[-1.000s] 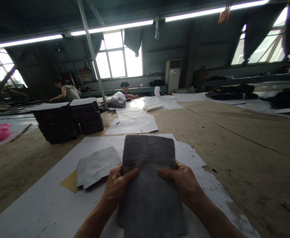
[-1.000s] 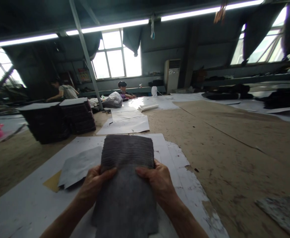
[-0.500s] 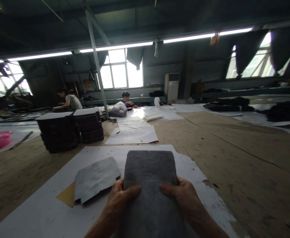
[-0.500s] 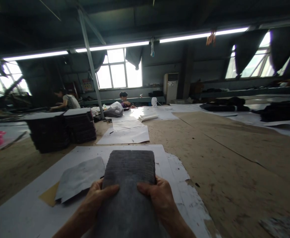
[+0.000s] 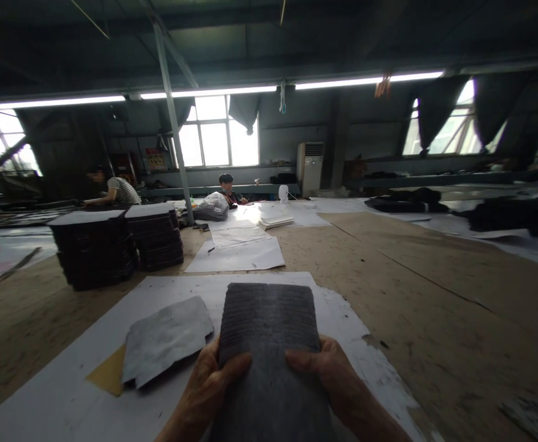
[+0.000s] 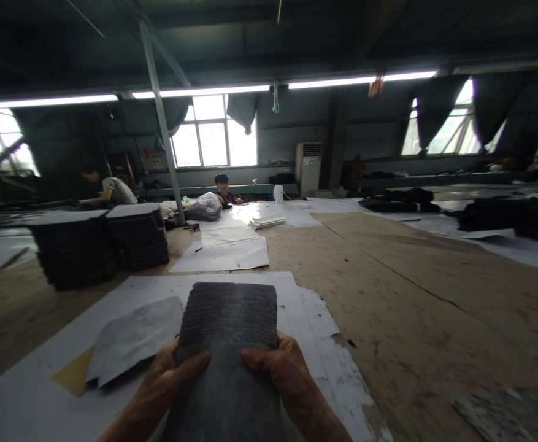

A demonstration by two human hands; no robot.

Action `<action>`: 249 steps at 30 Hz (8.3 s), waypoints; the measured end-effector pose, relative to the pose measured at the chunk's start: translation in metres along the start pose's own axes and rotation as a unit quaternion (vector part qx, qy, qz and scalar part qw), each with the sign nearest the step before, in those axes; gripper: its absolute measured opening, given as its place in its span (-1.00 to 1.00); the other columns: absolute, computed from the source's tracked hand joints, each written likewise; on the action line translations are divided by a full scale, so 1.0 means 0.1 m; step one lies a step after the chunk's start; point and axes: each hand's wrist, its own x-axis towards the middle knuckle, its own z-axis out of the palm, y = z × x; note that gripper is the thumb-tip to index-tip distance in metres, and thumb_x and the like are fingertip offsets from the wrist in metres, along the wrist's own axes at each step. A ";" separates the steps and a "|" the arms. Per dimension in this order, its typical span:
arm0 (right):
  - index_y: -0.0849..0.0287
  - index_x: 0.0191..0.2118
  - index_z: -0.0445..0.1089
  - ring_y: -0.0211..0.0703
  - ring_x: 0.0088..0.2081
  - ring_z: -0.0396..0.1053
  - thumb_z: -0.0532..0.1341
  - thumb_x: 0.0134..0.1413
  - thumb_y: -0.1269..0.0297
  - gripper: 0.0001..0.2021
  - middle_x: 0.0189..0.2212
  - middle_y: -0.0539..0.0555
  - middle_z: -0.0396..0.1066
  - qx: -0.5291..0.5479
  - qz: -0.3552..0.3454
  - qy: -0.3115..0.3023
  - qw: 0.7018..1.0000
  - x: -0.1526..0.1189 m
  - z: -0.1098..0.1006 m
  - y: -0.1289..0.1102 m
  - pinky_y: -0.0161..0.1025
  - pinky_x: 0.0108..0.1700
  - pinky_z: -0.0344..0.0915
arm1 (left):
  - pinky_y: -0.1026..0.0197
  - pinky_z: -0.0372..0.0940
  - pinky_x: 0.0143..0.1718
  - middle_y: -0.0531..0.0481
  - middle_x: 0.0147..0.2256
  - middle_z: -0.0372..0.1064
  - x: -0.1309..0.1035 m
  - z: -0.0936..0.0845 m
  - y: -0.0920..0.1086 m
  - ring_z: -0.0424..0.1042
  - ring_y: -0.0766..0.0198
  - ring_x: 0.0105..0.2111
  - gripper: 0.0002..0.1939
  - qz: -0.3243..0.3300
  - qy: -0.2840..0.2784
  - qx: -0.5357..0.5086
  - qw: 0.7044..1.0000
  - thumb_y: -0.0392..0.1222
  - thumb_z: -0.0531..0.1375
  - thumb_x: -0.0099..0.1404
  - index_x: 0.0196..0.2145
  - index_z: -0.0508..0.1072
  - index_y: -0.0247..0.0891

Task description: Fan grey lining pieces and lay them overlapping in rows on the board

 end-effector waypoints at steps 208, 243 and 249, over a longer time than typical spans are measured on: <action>0.34 -0.13 0.33 -0.02 -0.14 0.31 0.19 -0.05 0.34 -0.69 -0.23 0.22 0.41 -0.681 -0.246 0.171 0.668 0.70 -0.50 -0.23 -0.08 -0.11 0.32 | -0.11 -0.10 0.18 -0.24 0.24 -0.19 0.43 0.12 -0.36 -0.17 0.05 0.23 -0.29 0.106 -0.009 0.676 0.729 -0.07 0.01 0.26 0.24 -0.24 -0.36; 0.15 -0.09 0.29 -0.06 -0.24 0.40 0.25 -0.27 0.17 -0.50 -0.26 0.06 0.46 -0.377 0.115 0.188 0.900 0.54 -0.32 -0.34 -0.20 -0.24 0.33 | -0.10 -0.12 0.19 -0.23 0.24 -0.23 0.38 0.16 -0.31 -0.18 0.03 0.23 -0.17 0.054 0.044 0.595 0.801 -0.05 0.06 0.22 0.24 -0.36 -0.34; 0.14 -0.51 0.40 -0.17 -0.55 0.31 0.27 -0.30 0.09 -0.77 -0.62 -0.02 0.39 -0.345 0.098 0.245 0.901 0.35 -0.15 -0.38 -0.31 -0.52 0.25 | -0.09 -0.12 0.19 -0.17 0.23 -0.17 0.36 0.06 -0.19 -0.16 0.02 0.22 -0.11 -0.012 0.105 0.382 0.918 0.00 0.17 0.14 0.23 -0.30 -0.17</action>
